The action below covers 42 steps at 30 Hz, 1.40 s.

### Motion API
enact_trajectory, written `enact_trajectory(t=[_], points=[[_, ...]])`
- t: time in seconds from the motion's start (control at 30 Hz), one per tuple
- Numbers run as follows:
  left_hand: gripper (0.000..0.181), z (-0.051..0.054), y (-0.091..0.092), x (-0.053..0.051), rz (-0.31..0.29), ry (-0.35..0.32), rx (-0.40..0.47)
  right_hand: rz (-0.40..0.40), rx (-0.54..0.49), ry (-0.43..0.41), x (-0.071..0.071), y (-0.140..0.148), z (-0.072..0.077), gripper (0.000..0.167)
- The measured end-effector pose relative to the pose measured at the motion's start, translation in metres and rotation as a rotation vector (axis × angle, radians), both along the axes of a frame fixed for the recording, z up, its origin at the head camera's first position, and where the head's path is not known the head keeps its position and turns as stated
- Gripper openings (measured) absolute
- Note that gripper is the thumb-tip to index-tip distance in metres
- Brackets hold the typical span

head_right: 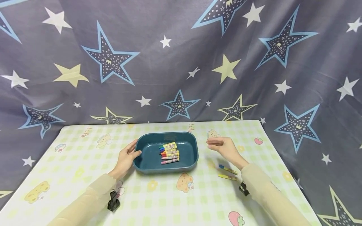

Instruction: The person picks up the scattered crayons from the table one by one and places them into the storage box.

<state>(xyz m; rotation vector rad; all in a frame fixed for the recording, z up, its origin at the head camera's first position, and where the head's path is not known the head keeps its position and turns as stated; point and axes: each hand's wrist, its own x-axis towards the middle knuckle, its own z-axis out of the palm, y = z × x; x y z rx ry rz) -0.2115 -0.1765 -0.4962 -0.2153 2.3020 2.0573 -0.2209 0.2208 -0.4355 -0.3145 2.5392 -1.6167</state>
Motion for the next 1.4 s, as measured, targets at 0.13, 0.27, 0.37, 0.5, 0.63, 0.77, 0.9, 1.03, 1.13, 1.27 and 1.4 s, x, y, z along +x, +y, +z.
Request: enact_trajectory(t=[0.13,0.27,0.37,0.5,0.63,0.77,0.9,1.03,1.13,1.27,1.4], points=[[0.061,0.000,-0.001,0.000,-0.002,0.000,0.005,0.003,0.005,-0.010,0.010,0.017,-0.016,0.037],[0.061,0.000,0.000,0.000,-0.015,0.002,0.003,-0.006,0.004,-0.019,0.021,0.035,-0.031,0.033],[0.061,-0.001,0.001,-0.001,-0.017,0.008,0.001,-0.013,0.045,-0.022,0.028,0.050,-0.038,0.034],[0.060,-0.002,0.002,-0.001,-0.014,0.007,0.003,-0.019,0.076,-0.083,0.037,0.066,-0.048,0.039],[0.060,-0.003,0.003,0.001,-0.016,0.000,0.005,-0.018,0.040,-0.152,0.045,0.076,-0.057,0.044],[0.060,-0.002,0.002,0.001,-0.008,0.009,-0.001,0.008,0.018,-0.142,0.049,0.076,-0.063,0.045],[0.061,0.001,0.001,-0.001,-0.009,0.008,-0.009,0.003,0.079,-0.100,0.049,0.072,-0.063,0.040],[0.060,0.001,0.001,0.000,-0.008,0.005,-0.003,-0.027,0.152,-0.063,0.050,0.069,-0.062,0.031],[0.060,0.001,0.001,-0.001,-0.007,0.008,0.002,-0.061,0.184,-0.045,0.049,0.068,-0.062,0.024],[0.061,0.000,0.002,0.000,-0.011,0.004,0.000,-0.079,0.219,-0.020,0.048,0.067,-0.064,0.022],[0.061,-0.001,0.001,0.000,-0.012,0.006,0.007,-0.079,0.242,-0.005,0.047,0.066,-0.065,0.022]])
